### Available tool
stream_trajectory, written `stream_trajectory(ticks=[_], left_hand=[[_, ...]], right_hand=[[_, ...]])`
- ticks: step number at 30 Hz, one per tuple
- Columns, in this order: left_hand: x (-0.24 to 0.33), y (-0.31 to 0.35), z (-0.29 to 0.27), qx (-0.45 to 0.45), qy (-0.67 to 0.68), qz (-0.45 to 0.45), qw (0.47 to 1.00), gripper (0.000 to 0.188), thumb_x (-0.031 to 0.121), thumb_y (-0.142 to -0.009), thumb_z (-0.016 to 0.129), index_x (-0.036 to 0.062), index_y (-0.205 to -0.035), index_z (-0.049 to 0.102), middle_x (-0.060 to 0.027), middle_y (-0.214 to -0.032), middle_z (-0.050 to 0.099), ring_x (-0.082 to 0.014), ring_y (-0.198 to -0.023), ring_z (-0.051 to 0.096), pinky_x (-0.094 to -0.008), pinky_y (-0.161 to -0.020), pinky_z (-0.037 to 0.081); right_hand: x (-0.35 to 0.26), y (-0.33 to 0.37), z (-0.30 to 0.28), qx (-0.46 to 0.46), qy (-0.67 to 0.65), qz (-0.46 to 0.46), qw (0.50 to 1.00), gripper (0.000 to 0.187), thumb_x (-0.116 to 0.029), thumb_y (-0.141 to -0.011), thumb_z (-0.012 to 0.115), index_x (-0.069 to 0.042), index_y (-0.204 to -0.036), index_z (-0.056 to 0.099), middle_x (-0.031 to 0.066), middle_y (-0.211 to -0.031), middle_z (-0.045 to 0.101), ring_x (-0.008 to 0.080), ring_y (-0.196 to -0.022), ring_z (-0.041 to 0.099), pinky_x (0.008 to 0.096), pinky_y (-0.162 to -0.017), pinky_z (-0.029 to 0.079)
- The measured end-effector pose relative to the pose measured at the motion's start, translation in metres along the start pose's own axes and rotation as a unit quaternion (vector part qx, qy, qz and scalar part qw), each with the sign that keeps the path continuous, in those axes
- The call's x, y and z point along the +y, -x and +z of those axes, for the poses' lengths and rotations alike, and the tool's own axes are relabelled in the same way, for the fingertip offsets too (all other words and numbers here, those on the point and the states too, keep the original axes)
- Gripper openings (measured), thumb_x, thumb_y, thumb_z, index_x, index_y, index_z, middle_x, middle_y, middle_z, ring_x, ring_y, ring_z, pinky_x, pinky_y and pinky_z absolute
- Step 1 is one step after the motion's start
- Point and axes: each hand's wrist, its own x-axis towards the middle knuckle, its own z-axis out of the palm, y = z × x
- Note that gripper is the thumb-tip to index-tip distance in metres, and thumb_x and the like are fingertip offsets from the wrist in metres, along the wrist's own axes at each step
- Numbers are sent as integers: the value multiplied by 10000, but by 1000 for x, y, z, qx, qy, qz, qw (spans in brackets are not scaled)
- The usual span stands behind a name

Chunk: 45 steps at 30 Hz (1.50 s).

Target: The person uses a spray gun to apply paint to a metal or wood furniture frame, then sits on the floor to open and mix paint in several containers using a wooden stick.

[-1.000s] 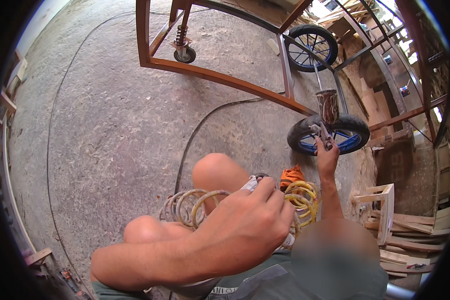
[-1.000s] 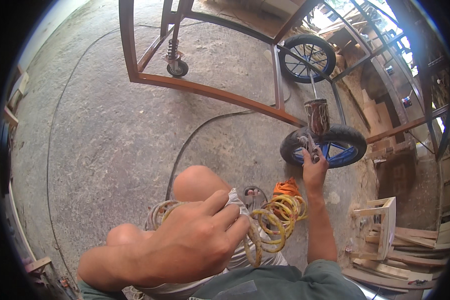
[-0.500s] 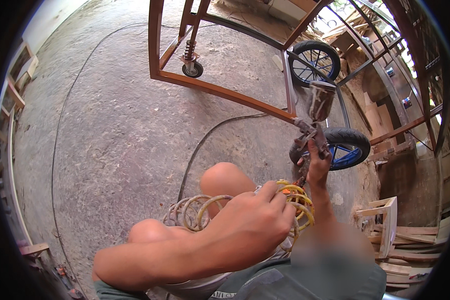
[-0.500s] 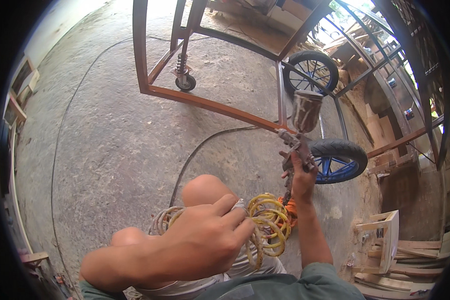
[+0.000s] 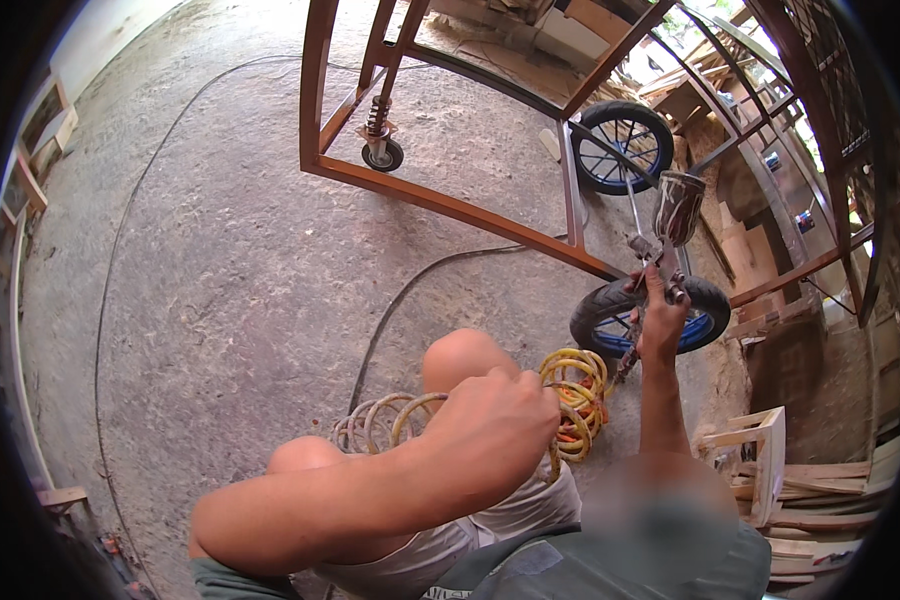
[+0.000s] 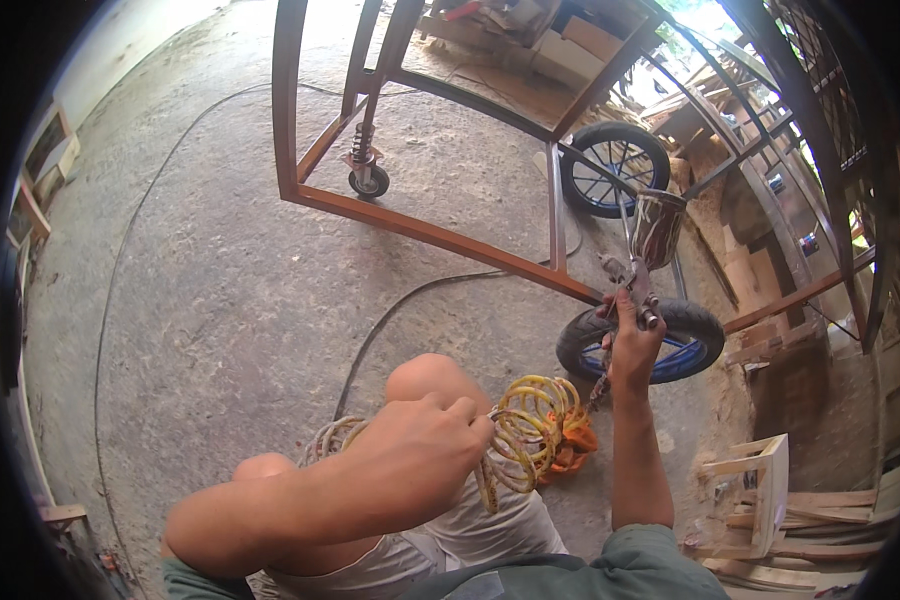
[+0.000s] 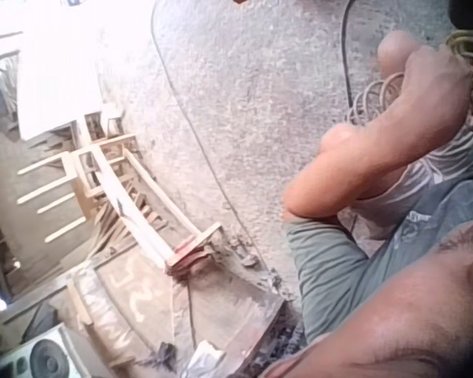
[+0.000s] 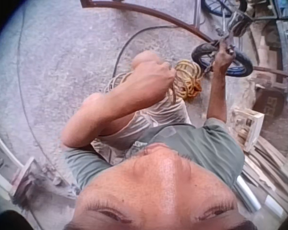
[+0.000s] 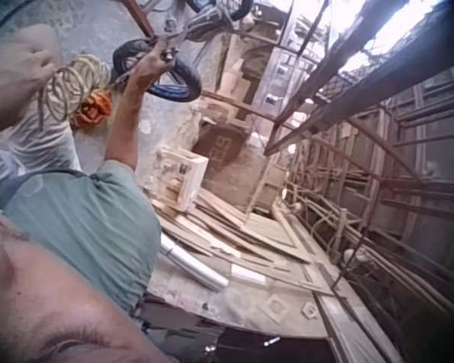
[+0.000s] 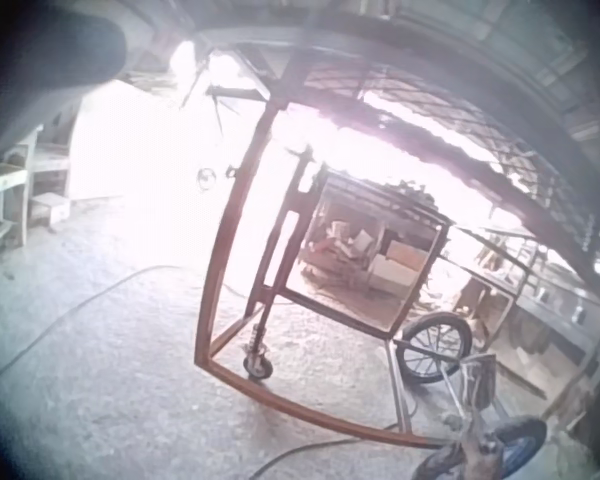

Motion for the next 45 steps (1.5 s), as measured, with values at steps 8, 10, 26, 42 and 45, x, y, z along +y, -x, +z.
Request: stream_trajectory(ticks=[8,10,26,42,45], left_hand=[[3,-15,4,76,16,73,994,213,61,-757,648,-29,-947,612,-158,-882,653,-317,-829,673,-402,-658,560],[3,-20,7,82,27,86,993,221,72,-755,653,-28,-949,616,-157,-878,651,-309,-828,675,-396,-653,559],[-1,-49,12,26,28,66,997,261,104,-739,683,-8,-972,652,-151,-919,659,-302,-842,681,-402,-692,571],[-42,-116,11,33,371,101,922,195,146,-783,613,40,-913,714,-166,-750,683,-382,-744,679,-461,-649,502],[-47,-120,3,-1,360,88,929,330,75,-804,597,-15,-1098,718,-178,-874,692,-367,-838,651,-431,-835,502]], right_hand=[[25,5,-14,-47,119,93,987,211,-196,-971,704,-16,-1077,670,16,-776,654,71,-573,590,216,-417,387],[36,-1,-15,-57,130,90,986,195,-188,-967,706,-20,-1062,678,8,-762,644,66,-571,577,224,-438,394],[70,-186,47,-42,161,-43,985,206,-233,-938,723,-29,-918,701,30,-680,647,97,-472,561,261,-352,347],[109,-403,151,25,234,-179,955,337,-249,-882,759,55,-1026,726,257,-965,742,425,-942,714,478,-830,530],[116,-422,170,1,265,-173,948,376,-291,-871,769,50,-1024,729,267,-976,736,425,-956,711,476,-842,530]])
